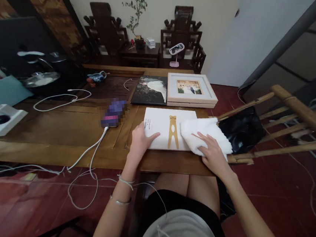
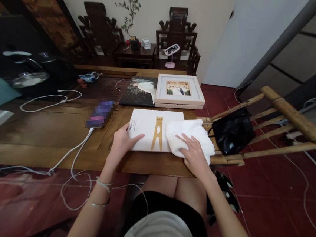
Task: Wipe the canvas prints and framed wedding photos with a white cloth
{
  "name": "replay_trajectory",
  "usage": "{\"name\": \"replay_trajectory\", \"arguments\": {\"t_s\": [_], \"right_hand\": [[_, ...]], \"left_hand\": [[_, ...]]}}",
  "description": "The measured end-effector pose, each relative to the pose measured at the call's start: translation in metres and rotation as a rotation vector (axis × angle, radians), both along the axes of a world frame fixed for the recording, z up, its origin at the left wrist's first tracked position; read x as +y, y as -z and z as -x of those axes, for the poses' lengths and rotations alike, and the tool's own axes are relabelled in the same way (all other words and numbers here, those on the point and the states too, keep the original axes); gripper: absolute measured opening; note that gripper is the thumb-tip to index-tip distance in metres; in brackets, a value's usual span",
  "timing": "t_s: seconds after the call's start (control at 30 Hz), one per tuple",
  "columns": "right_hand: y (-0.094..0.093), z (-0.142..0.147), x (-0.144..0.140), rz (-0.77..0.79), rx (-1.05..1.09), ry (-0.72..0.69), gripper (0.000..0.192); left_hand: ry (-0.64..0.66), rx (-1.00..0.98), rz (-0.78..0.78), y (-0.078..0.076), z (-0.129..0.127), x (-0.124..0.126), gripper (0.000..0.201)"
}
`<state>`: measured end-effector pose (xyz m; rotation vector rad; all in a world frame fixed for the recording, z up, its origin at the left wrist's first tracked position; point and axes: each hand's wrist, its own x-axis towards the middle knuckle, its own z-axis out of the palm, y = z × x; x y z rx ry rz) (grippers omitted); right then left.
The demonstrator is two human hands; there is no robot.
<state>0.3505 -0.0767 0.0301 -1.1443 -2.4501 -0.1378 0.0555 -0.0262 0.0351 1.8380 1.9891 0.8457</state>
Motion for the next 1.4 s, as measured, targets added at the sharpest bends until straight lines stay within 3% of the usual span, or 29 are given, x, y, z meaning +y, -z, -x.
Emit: {"name": "replay_trajectory", "arguments": {"t_s": [0.27, 0.43, 0.63, 0.77, 0.87, 1.17, 1.3, 1.4], "right_hand": [[0.002, 0.000, 0.002, 0.006, 0.004, -0.002, 0.038], [0.000, 0.000, 0.004, 0.025, 0.019, -0.005, 0.040], [-0.019, 0.008, -0.012, 0.084, -0.029, -0.034, 0.045], [-0.031, 0.013, -0.023, 0.192, -0.040, -0.046, 0.052], [-0.031, 0.010, -0.004, 0.232, -0.038, -0.040, 0.053], [-0.047, 0.021, 0.115, 0.263, -0.192, 0.038, 0.053], [-0.056, 0.028, 0.132, 0.251, -0.217, 0.087, 0.052], [-0.058, 0.028, 0.122, 0.263, -0.219, 0.083, 0.051]], "left_hand": [[-0.051, 0.046, -0.035, 0.008, -0.007, -0.005, 0.055], [-0.075, 0.193, -0.083, 0.011, -0.005, -0.014, 0.053], [0.313, 0.082, -0.176, 0.028, 0.007, 0.001, 0.050], [0.418, 0.092, -0.146, 0.032, 0.009, 0.006, 0.046], [0.440, 0.111, -0.157, 0.032, 0.010, 0.006, 0.046], [0.436, 0.102, -0.157, 0.032, 0.011, 0.007, 0.046], [0.416, 0.077, -0.158, 0.031, 0.010, 0.007, 0.046], [0.413, 0.062, -0.158, 0.031, 0.010, 0.006, 0.046]]}}
